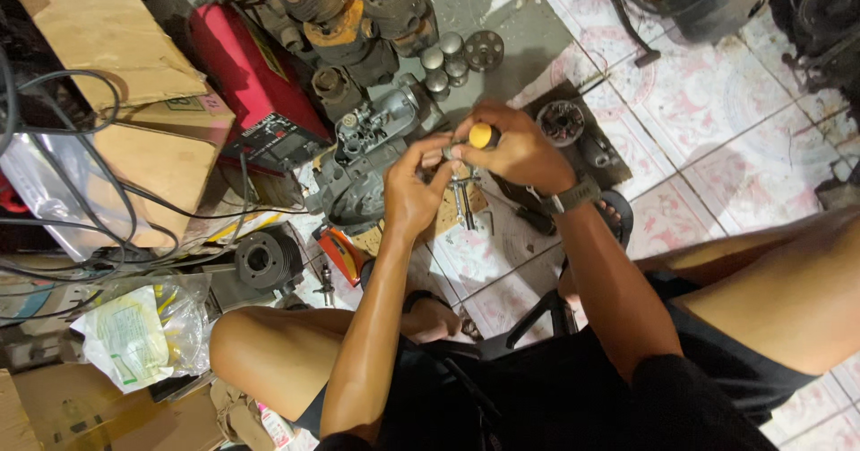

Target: The person works on a disassembled engine block placed on a low stool. They use a screwdriver to adjust internal components, then switch to a wrench to tighten bolts on the engine casing. The person also handles small metal parts and tools scattered on the floor.

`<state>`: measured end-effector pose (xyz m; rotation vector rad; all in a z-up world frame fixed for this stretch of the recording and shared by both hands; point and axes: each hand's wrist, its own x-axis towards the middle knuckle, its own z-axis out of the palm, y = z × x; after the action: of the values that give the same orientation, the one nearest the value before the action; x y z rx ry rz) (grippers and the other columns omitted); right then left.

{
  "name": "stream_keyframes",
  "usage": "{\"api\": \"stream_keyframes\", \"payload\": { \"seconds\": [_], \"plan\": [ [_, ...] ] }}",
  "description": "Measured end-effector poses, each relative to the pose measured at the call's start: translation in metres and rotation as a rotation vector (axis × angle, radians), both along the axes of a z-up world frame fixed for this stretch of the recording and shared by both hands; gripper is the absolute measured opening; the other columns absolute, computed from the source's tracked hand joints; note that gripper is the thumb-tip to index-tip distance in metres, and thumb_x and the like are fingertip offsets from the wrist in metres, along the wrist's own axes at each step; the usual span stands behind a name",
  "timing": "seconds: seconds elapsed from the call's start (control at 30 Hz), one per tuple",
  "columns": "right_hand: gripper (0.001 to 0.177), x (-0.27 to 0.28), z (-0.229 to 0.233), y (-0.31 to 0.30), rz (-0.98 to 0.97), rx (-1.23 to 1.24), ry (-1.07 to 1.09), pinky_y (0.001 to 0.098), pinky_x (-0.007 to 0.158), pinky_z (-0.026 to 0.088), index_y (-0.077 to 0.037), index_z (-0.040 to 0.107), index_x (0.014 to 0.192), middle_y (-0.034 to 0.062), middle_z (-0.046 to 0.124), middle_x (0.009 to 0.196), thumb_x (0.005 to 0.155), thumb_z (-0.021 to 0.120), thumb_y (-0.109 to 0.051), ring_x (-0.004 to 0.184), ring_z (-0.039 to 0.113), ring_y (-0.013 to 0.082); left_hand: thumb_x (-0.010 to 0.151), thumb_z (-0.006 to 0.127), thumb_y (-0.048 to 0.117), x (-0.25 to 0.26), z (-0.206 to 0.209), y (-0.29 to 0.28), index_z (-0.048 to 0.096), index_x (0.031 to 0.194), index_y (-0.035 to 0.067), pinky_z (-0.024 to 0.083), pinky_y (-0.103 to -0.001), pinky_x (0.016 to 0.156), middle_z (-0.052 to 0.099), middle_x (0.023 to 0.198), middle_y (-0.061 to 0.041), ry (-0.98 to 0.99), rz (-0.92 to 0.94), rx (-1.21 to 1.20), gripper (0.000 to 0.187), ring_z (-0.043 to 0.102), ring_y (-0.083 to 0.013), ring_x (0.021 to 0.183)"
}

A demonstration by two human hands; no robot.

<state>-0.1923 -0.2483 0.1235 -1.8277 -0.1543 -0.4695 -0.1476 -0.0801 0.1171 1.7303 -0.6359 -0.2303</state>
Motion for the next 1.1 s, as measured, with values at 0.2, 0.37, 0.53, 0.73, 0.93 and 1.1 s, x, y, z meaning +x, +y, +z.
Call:
{"api": "stream_keyframes", "payload": {
  "seconds": [0.2, 0.37, 0.53, 0.73, 0.93, 1.1],
  "plan": [
    [0.021, 0.003, -0.013, -0.031, -0.004, -0.187, -0.017, 0.0395, 0.065, 0.046, 0.0, 0.064, 0.09, 0.0165, 0.06, 0.088, 0.075, 0.078, 0.0, 0.075, 0.06, 0.0326, 0.078, 0.072, -0.006, 0.008, -0.016, -0.029, 0.055, 0.118, 0.005, 0.055, -0.039, 0.084, 0.066, 0.11, -0.018, -0.062, -0.024, -0.031, 0.044, 0.068, -0.0292, 0.096],
    [0.014, -0.001, -0.027, -0.052, -0.049, -0.343, 0.101, 0.0447, 0.057, 0.045, -0.002, 0.06, 0.09, 0.0155, 0.056, 0.084, 0.084, 0.072, -0.006, 0.068, 0.058, 0.0363, 0.078, 0.069, -0.008, 0.01, -0.034, -0.055, 0.052, 0.119, 0.003, 0.056, -0.036, 0.083, 0.067, 0.109, -0.018, -0.058, -0.067, 0.001, 0.046, 0.068, -0.0296, 0.096],
    [0.01, 0.001, -0.058, -0.071, -0.051, -0.336, 0.182, 0.0434, 0.052, 0.044, -0.005, 0.058, 0.088, 0.0128, 0.053, 0.076, 0.089, 0.064, -0.013, 0.06, 0.055, 0.0331, 0.077, 0.068, -0.012, 0.01, -0.067, -0.078, 0.049, 0.121, 0.001, 0.056, -0.039, 0.085, 0.067, 0.108, -0.019, 0.029, -0.088, 0.012, 0.05, 0.068, -0.0304, 0.095],
    [0.028, 0.0, -0.109, -0.089, 0.007, -0.183, 0.323, 0.04, 0.045, 0.043, -0.007, 0.052, 0.082, 0.0138, 0.053, 0.067, 0.092, 0.07, -0.025, 0.055, 0.054, 0.0268, 0.081, 0.068, -0.002, 0.004, -0.111, -0.096, 0.049, 0.122, 0.006, 0.056, -0.04, 0.089, 0.068, 0.108, -0.014, 0.161, -0.109, 0.159, 0.046, 0.067, -0.0305, 0.097],
    [0.032, -0.011, -0.185, -0.109, -0.046, 0.022, 0.487, 0.041, 0.046, 0.043, -0.001, 0.054, 0.081, 0.0166, 0.054, 0.064, 0.091, 0.071, -0.026, 0.054, 0.054, 0.0281, 0.086, 0.067, 0.021, 0.006, -0.194, -0.097, 0.056, 0.121, 0.016, 0.057, -0.042, 0.082, 0.068, 0.105, -0.01, 0.287, -0.114, 0.477, 0.037, 0.066, -0.0293, 0.099],
    [0.036, -0.027, -0.223, -0.113, -0.378, 0.098, 0.613, 0.0317, 0.054, 0.041, -0.004, 0.05, 0.073, 0.0098, 0.053, 0.063, 0.082, 0.08, -0.021, 0.063, 0.052, 0.012, 0.08, 0.072, 0.024, 0.006, -0.244, -0.099, 0.066, 0.104, 0.025, 0.055, -0.04, 0.078, 0.069, 0.09, -0.004, 0.084, -0.105, 0.636, 0.024, 0.066, -0.0257, 0.09]
  ]
}}
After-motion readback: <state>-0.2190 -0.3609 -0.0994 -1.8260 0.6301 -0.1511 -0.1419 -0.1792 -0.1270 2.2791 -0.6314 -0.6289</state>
